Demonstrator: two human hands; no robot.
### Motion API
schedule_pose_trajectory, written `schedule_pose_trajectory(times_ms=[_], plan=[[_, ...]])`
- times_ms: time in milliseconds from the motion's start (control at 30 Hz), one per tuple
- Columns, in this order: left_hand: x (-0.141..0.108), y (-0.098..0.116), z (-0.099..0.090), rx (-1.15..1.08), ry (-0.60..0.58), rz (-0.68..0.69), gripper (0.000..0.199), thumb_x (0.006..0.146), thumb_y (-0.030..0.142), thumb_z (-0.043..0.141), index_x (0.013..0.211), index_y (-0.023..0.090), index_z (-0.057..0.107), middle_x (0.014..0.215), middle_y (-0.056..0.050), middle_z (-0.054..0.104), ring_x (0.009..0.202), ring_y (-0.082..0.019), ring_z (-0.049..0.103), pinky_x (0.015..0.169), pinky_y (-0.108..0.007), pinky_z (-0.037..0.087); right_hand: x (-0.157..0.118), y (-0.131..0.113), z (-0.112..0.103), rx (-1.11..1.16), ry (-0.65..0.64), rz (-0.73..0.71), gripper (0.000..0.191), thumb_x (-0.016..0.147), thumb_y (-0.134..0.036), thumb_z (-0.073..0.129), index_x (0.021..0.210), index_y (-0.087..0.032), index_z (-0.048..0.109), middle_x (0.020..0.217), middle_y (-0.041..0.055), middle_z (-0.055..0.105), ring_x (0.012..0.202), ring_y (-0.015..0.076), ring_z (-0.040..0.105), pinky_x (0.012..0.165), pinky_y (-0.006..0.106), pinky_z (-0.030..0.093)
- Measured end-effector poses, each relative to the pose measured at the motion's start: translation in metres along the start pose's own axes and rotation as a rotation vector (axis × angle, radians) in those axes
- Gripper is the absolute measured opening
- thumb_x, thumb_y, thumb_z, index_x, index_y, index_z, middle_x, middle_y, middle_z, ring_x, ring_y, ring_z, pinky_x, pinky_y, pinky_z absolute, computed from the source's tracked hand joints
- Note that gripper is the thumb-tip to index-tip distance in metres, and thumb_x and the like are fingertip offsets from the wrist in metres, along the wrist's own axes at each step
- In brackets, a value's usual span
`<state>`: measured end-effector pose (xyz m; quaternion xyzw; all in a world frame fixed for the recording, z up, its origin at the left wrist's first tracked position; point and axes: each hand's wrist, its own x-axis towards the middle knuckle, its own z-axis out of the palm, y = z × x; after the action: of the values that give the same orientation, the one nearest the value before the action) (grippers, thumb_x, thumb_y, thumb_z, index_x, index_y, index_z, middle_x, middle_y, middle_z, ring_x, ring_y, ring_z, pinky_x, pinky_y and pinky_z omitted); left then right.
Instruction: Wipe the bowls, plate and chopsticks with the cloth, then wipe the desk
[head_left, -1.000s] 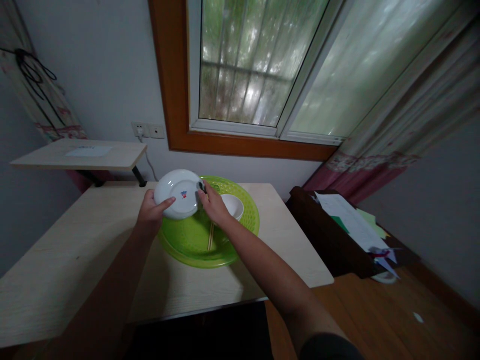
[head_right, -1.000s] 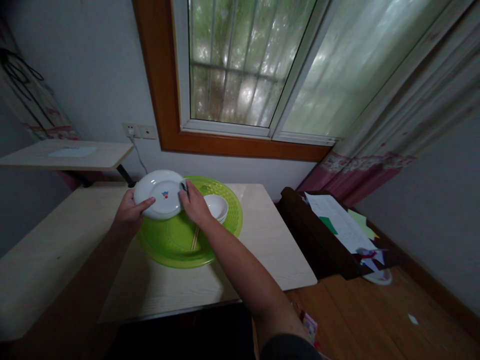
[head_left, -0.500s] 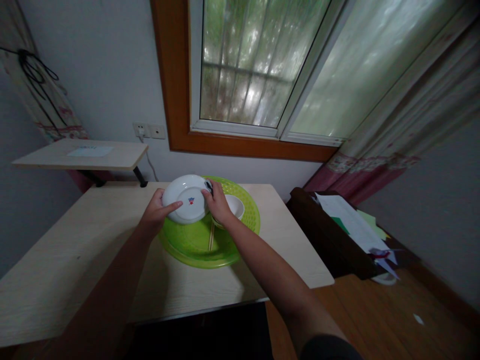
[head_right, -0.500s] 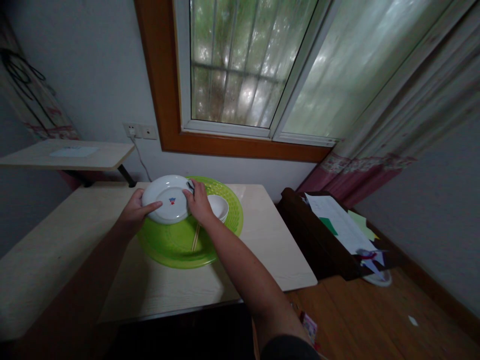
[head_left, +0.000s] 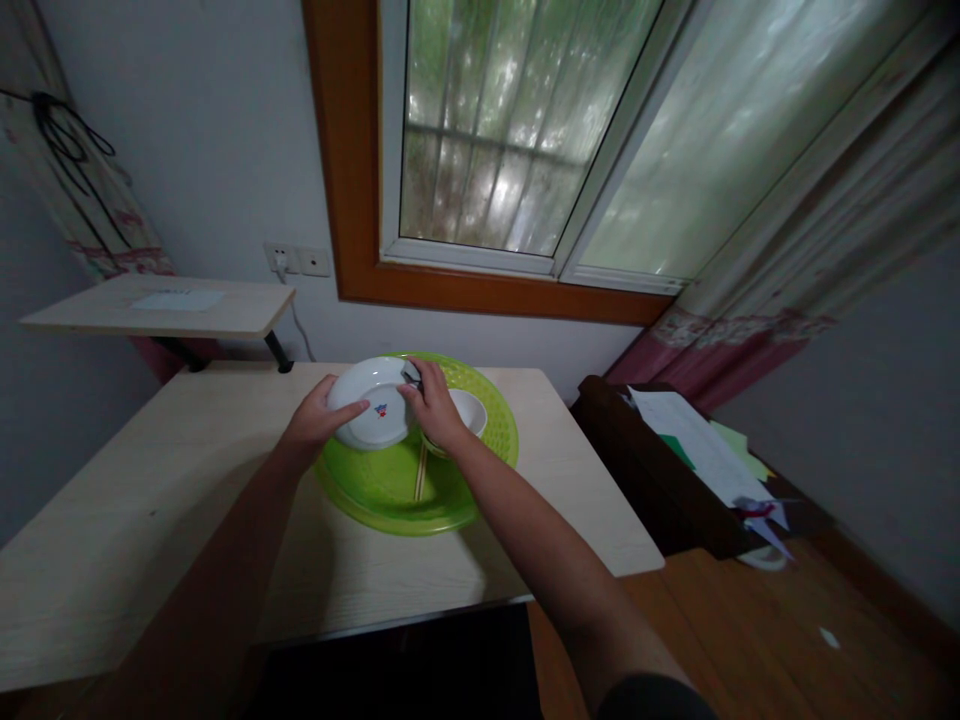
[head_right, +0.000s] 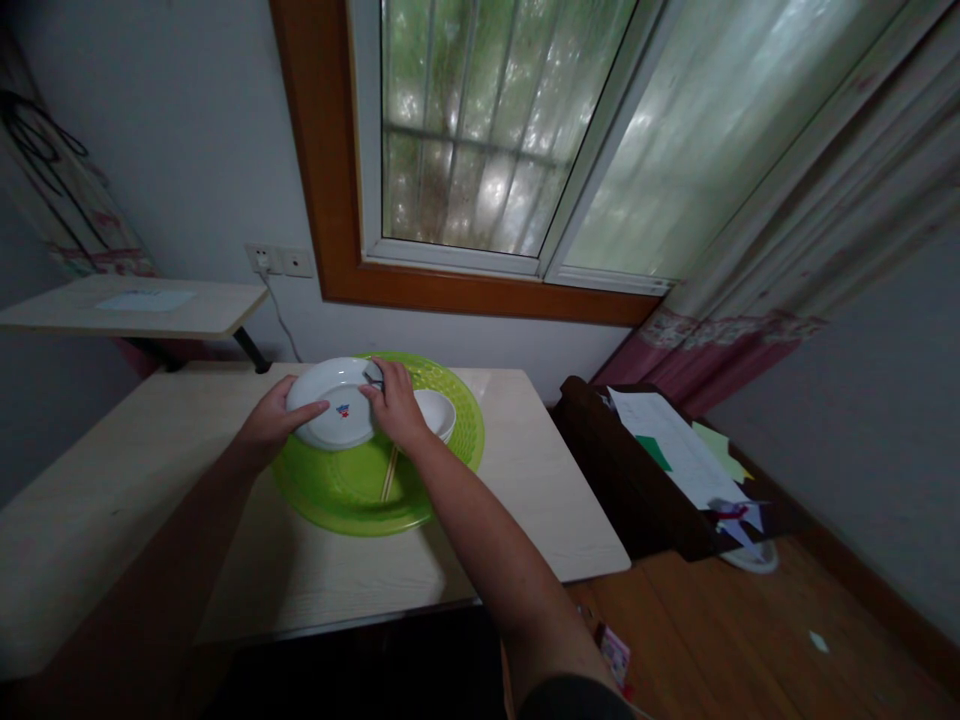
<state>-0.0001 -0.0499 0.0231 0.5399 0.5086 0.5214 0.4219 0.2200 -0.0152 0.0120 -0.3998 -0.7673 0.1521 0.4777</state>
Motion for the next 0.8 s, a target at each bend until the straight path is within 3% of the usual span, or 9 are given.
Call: schedule_pose_trajectory(times_ms=[167,333,533,800], plan=[[0.001,0.005,-0.001,0.154,-0.006,0.016,0.066,0.063,0.054,0.083,0.114,0.018,0.062,0.106,-0.005,0.070,0.096,-0.027,0.066,0.082,-0.036,0.053,0.000,0.003,0.002,-0.028,0.007,-0.025,0.046,0.101,-0.035,0.053,0.144,-0.020,0.048,0.131,0.0145,0.055,0.124,0.0268,0.050,0.112,0.046,0.042],[0.011,-0.007,-0.007,0.332,-0.020,0.097,0.070,0.062,0.053,0.082,0.119,0.020,0.058,0.115,-0.006,0.067,0.105,-0.028,0.064,0.091,-0.039,0.052,-0.001,0.002,0.004,-0.076,-0.063,-0.080,0.047,0.100,-0.034,0.055,0.145,-0.019,0.049,0.131,0.0154,0.055,0.125,0.0279,0.050,0.112,0.048,0.041],[0.017,-0.006,-0.014,0.420,-0.142,0.092,0.065,0.068,0.055,0.077,0.119,0.020,0.058,0.110,-0.006,0.069,0.099,-0.027,0.067,0.084,-0.037,0.053,0.001,0.002,0.006,-0.141,-0.112,-0.106,0.049,0.100,-0.033,0.055,0.148,-0.022,0.047,0.136,0.0151,0.055,0.127,0.0288,0.048,0.113,0.051,0.040],[0.032,0.001,-0.013,0.607,-0.270,0.164,0.063,0.063,0.052,0.078,0.117,0.020,0.068,0.105,-0.007,0.074,0.093,-0.029,0.069,0.081,-0.036,0.052,0.001,0.003,0.006,-0.172,-0.173,-0.186,0.051,0.100,-0.032,0.057,0.150,-0.022,0.049,0.141,0.0147,0.057,0.132,0.0265,0.050,0.114,0.047,0.041]])
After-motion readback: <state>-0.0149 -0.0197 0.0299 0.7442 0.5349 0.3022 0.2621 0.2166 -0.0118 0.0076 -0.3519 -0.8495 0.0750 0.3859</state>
